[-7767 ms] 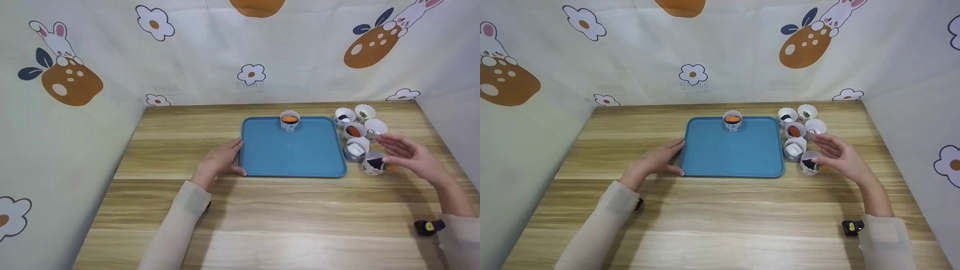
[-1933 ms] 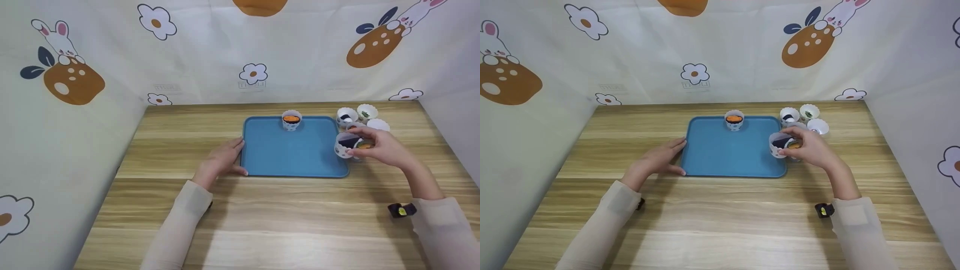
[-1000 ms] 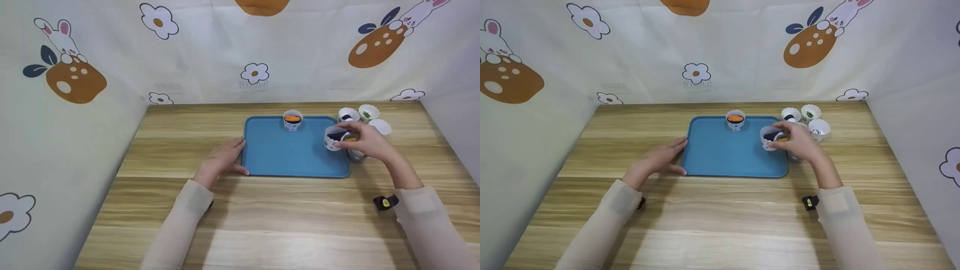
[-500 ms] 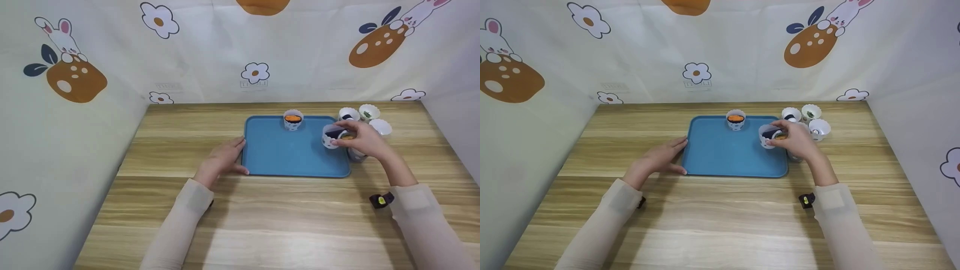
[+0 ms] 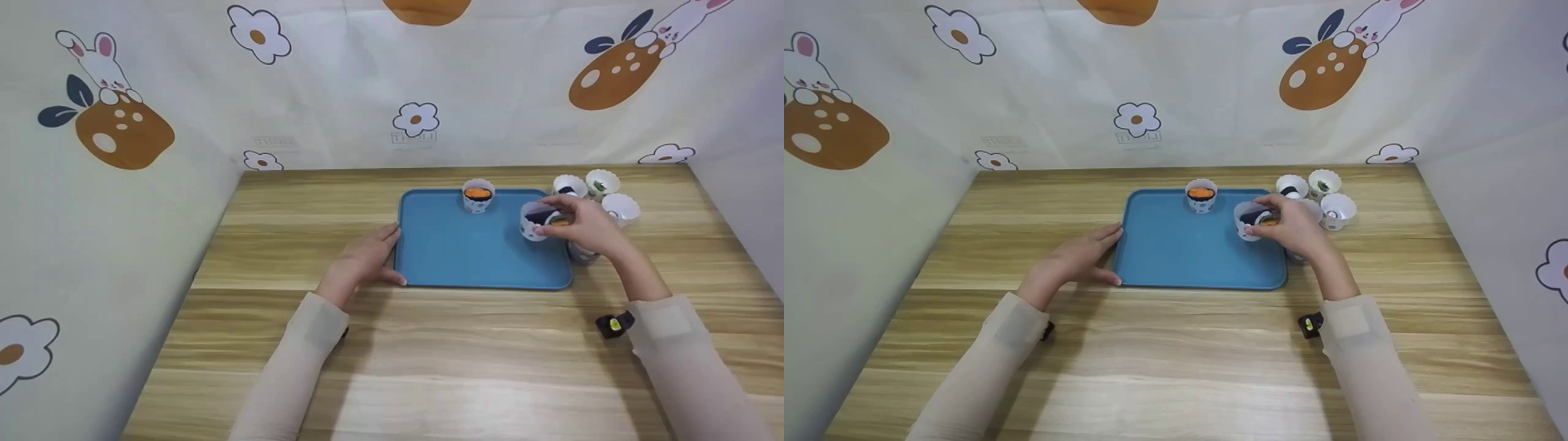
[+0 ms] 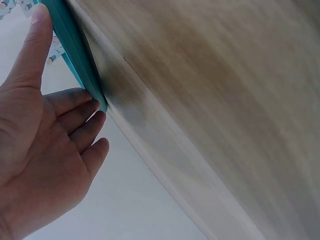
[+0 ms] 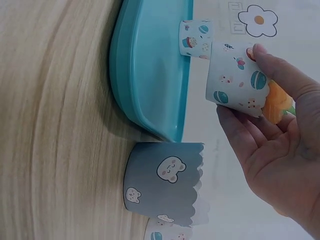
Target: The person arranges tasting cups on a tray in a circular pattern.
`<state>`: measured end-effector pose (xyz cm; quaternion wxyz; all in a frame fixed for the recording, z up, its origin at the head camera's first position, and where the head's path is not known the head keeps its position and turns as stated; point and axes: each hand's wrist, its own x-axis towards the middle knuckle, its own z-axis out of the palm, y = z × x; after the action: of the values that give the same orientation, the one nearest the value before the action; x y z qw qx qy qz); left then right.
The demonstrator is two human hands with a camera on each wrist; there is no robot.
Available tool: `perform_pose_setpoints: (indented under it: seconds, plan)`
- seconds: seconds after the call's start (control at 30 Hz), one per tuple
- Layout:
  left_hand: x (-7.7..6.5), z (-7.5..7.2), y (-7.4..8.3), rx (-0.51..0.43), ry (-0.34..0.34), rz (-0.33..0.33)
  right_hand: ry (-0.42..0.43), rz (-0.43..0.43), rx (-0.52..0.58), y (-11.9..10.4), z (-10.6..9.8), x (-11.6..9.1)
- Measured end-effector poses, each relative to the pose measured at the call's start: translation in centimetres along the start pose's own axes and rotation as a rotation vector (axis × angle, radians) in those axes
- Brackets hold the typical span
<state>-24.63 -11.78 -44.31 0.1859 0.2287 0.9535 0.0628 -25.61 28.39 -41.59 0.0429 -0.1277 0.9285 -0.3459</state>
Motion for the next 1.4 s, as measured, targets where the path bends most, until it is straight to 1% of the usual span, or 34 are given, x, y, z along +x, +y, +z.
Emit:
perform_pose_setpoints:
  seconds: [0.13, 0.3, 0.53, 0.77, 0.93, 1.1, 1.4]
  plan:
    - [0.0, 0.0, 0.0, -0.008, 0.006, 0.003, 0.001, 0.011, -0.011, -0.3, 0.1, 0.0]
    - [0.0, 0.0, 0.0, -0.008, 0.011, 0.005, -0.005, 0.035, 0.018, -0.5, 0.4, 0.3]
    - [0.0, 0.0, 0.1, 0.005, 0.006, 0.001, 0.012, 0.042, -0.016, -0.6, 0.8, 0.8]
    - [0.0, 0.0, 0.1, 0.006, 0.009, -0.001, -0.004, 0.036, 0.053, -0.7, 1.2, 1.4]
    - [0.1, 0.1, 0.0, 0.014, 0.009, -0.003, 0.009, 0.043, 0.081, -0.5, 1.5, 1.8]
    - [0.1, 0.1, 0.0, 0.018, 0.008, -0.007, 0.0, 0.06, 0.105, -0.5, 1.8, 2.0]
    - [-0.1, 0.1, 0.1, -0.008, 0.015, -0.004, -0.015, 0.072, 0.106, -0.5, 2.5, 2.8]
